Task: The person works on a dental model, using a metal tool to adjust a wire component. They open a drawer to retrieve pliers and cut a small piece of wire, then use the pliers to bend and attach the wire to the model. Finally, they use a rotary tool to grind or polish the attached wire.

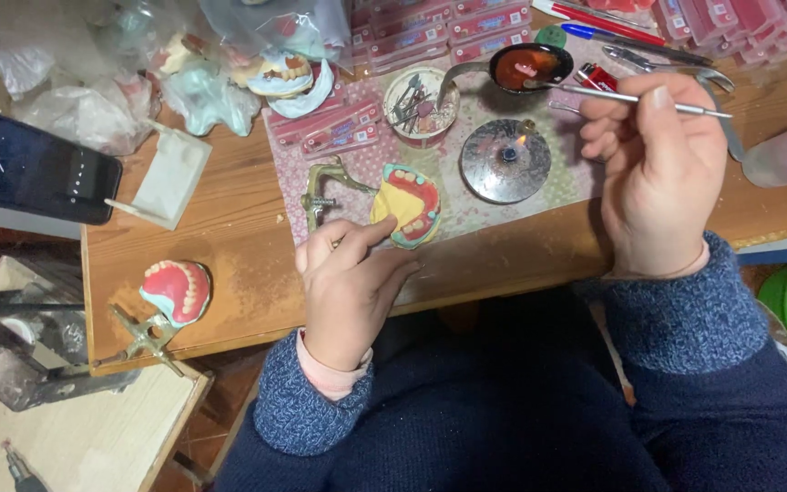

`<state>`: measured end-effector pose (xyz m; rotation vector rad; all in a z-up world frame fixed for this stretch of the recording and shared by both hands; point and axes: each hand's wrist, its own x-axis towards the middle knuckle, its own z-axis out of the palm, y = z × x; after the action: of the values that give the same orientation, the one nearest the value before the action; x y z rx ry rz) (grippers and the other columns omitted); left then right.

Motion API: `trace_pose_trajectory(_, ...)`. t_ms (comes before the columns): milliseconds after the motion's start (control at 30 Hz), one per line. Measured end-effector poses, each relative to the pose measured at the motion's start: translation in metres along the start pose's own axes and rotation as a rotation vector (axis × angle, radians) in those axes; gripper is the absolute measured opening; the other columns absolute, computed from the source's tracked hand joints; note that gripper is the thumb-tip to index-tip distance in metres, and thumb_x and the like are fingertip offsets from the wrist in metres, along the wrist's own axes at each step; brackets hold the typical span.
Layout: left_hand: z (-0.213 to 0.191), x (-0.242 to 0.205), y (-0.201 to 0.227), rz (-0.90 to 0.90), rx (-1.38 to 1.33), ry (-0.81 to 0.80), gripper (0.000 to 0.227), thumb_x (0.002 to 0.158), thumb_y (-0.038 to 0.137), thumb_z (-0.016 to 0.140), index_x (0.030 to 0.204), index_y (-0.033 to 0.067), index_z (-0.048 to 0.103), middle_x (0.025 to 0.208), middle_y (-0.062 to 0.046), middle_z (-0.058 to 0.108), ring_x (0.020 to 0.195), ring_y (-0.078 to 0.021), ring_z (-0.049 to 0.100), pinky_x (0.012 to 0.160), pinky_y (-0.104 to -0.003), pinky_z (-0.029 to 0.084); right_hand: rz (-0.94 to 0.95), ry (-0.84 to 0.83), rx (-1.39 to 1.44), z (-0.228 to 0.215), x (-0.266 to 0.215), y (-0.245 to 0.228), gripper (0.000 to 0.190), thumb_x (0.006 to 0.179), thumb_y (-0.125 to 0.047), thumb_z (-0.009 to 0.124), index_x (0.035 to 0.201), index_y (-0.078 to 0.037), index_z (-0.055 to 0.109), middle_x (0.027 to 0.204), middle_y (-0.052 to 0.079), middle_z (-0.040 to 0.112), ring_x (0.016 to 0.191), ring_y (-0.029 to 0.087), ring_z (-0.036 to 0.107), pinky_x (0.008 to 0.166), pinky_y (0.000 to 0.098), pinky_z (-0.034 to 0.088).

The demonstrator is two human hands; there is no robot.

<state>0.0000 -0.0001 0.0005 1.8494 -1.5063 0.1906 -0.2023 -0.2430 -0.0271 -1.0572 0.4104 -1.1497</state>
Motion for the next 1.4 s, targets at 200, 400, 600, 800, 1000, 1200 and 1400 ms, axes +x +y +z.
trace_pose_trajectory(200,0.0,-0.001,-0.002,-0.005,-0.014,0.005,0.018,0.074,0.022,0.087,0.09,0.018,0.079,0.117,0.002,0.072,0.105,-0.0248,0.06,0.094,-0.042,0.04,0.036,0.026,-0.062,0.0,0.004,0.003,0.017,0.123,-0.01,0.048,0.117,0.005,0.055,0.105,0.024,0.072,0.082,0.022,0.065,0.077,0.0308,0.054)
trace_pose_trajectory(400,-0.001,-0.001,-0.002,-0.004,-0.042,-0.002,0.02,0.076,0.021,0.087,0.093,0.0169,0.079,0.118,0.002,0.071,0.106,-0.0255,0.059,0.095,-0.041,0.042,0.024,0.021,-0.061,-0.012,-0.001,0.007,0.019,0.127,-0.011,0.046,0.118,0.004,0.054,0.104,0.024,0.068,0.08,0.024,0.063,0.075,0.0314,0.051)
trace_pose_trajectory(600,-0.001,-0.002,-0.002,-0.005,-0.028,-0.012,0.019,0.076,0.021,0.088,0.093,0.0175,0.08,0.118,0.002,0.072,0.104,-0.0246,0.059,0.093,-0.041,0.04,-0.253,-0.11,-0.565,0.04,-0.041,-0.007,0.022,0.121,-0.017,0.04,0.111,-0.004,0.054,0.082,0.012,0.063,0.072,0.018,0.069,0.066,0.0292,0.057)
trace_pose_trajectory(800,0.0,-0.002,-0.001,0.007,0.002,-0.008,0.018,0.077,0.023,0.087,0.093,0.0189,0.08,0.118,0.003,0.071,0.105,-0.0245,0.059,0.094,-0.041,0.04,-0.005,-0.205,-0.378,0.045,-0.1,0.015,0.015,0.112,-0.005,0.047,0.116,0.001,0.06,0.111,0.017,0.072,0.101,0.025,0.072,0.097,0.0369,0.058)
trace_pose_trajectory(1000,0.001,-0.001,0.0,0.017,0.014,-0.012,0.017,0.077,0.023,0.087,0.092,0.0194,0.079,0.118,0.003,0.072,0.106,-0.0259,0.058,0.096,-0.042,0.04,-0.45,-0.572,-0.816,0.052,-0.087,0.012,0.02,0.093,0.0,0.066,0.113,-0.001,0.064,0.112,0.017,0.069,0.104,0.035,0.07,0.09,0.043,0.056)
trace_pose_trajectory(1200,0.001,-0.001,0.001,0.019,0.034,-0.022,0.017,0.077,0.023,0.086,0.092,0.0199,0.08,0.118,0.002,0.072,0.107,-0.0262,0.058,0.097,-0.042,0.04,-0.655,-0.72,-0.913,0.059,-0.084,0.009,0.03,0.082,0.0,0.074,0.11,-0.002,0.065,0.108,0.017,0.067,0.095,0.038,0.068,0.085,0.0463,0.057)
trace_pose_trajectory(1400,0.001,-0.002,0.001,0.019,0.036,-0.027,0.016,0.077,0.023,0.086,0.092,0.0198,0.079,0.118,0.003,0.072,0.107,-0.0258,0.058,0.097,-0.042,0.039,-0.683,-0.77,-0.916,0.06,-0.082,0.007,0.034,0.08,-0.001,0.075,0.112,-0.001,0.064,0.111,0.019,0.066,0.097,0.039,0.068,0.087,0.0481,0.057)
